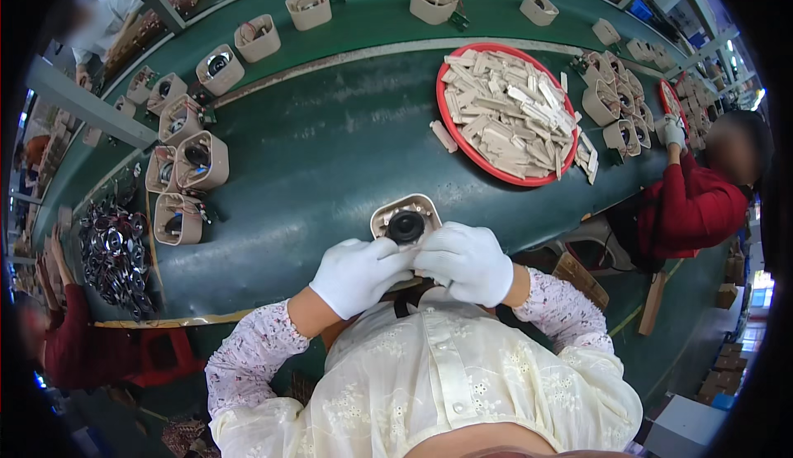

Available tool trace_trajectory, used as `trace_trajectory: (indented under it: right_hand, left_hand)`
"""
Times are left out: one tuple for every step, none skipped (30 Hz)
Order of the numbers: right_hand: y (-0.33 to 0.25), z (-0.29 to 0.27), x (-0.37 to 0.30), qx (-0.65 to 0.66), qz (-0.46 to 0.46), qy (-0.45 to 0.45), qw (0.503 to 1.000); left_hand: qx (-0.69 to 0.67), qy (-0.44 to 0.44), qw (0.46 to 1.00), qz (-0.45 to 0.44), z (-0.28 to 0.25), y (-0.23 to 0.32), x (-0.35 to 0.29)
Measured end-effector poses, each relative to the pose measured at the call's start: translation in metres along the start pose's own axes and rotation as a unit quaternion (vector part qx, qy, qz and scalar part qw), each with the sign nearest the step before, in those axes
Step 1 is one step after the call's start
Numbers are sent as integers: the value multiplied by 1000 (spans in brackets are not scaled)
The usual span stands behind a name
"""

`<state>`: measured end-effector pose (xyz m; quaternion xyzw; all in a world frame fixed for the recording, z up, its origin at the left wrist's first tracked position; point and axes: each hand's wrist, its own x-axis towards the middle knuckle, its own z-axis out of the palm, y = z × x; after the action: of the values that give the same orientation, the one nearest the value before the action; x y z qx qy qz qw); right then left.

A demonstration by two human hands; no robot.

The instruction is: The person assembles electronic components onto a circuit board by hand, taking them from a component tray and placing them into a plastic housing, then inspecting the assembled components.

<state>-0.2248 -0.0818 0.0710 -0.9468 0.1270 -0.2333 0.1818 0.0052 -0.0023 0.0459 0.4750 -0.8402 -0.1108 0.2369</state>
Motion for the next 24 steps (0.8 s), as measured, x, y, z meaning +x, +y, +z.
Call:
trace_trajectory:
  right_hand:
    - [-5, -9, 5, 47, 20, 58, 997]
    - [-10, -18, 12, 99, 39, 115, 988]
    - [-12, -31, 16, 134, 53, 144, 979]
    - [-14, -42, 16, 152, 78, 167, 971]
    - [-10, -41, 16, 139, 79, 180, 971]
    - [-4, -36, 17, 126, 81, 193, 970]
    - [1, -28, 14, 124, 76, 196, 970]
    - [5, -18, 9, 173, 119, 194, 958]
    - [9, -9, 5, 220, 165, 190, 943]
    - [12, -4, 1, 218, 162, 192, 943]
    - [13, 0, -2, 228, 180, 179, 940]
    - [13, 3, -4, 235, 199, 166, 937]
    - [13, 5, -5, 247, 203, 167, 933]
    - [12, 5, -6, 244, 203, 171, 933]
    - [11, 5, -7, 252, 231, 168, 925]
    - [11, 5, -8, 257, 259, 164, 916]
    - [10, 8, -8, 256, 266, 169, 914]
    - [10, 11, -7, 257, 262, 171, 914]
    - [12, 12, -9, 245, 269, 160, 918]
    - [14, 11, -11, 231, 276, 150, 921]
    - [15, 11, -12, 211, 265, 149, 929]
    - [14, 10, -12, 219, 282, 132, 925]
    - [13, 11, -12, 222, 273, 136, 926]
    - [13, 12, -12, 225, 263, 140, 928]
  left_hand:
    - [2, -19, 1000, -4, -1, -3, 0]
    - [10, -18, 1000, -7, -4, -4, 0]
    - [15, -47, 999, -11, -8, -4, 2]
    - [21, -77, 997, -14, -11, -4, 4]
    - [18, -73, 997, -19, -10, -8, 8]
    - [36, -62, 997, -36, -13, -14, 18]
    - [46, -38, 997, -58, -13, -28, 30]
    - [57, -14, 995, -83, -13, -45, 43]
    - [63, 24, 993, -96, -13, -64, 61]
    - [68, 62, 990, -109, -14, -85, 78]
    - [78, 78, 986, -123, -17, -106, 89]
    - [86, 94, 983, -134, -17, -128, 101]
    - [94, 102, 980, -143, -16, -144, 111]
    - [98, 110, 978, -148, -14, -159, 127]
    - [77, 120, 980, -137, -14, -169, 143]
    - [62, 118, 980, -145, -12, -182, 161]
    - [64, 118, 981, -142, -9, -200, 178]
    - [67, 119, 981, -140, -9, -218, 194]
    - [79, 126, 979, -138, -6, -227, 217]
    - [91, 135, 977, -135, -3, -233, 239]
    - [91, 174, 970, -144, 0, -238, 259]
    - [70, 219, 959, -165, -1, -248, 274]
    - [83, 253, 939, -216, -7, -261, 287]
    - [95, 287, 916, -265, -15, -275, 295]
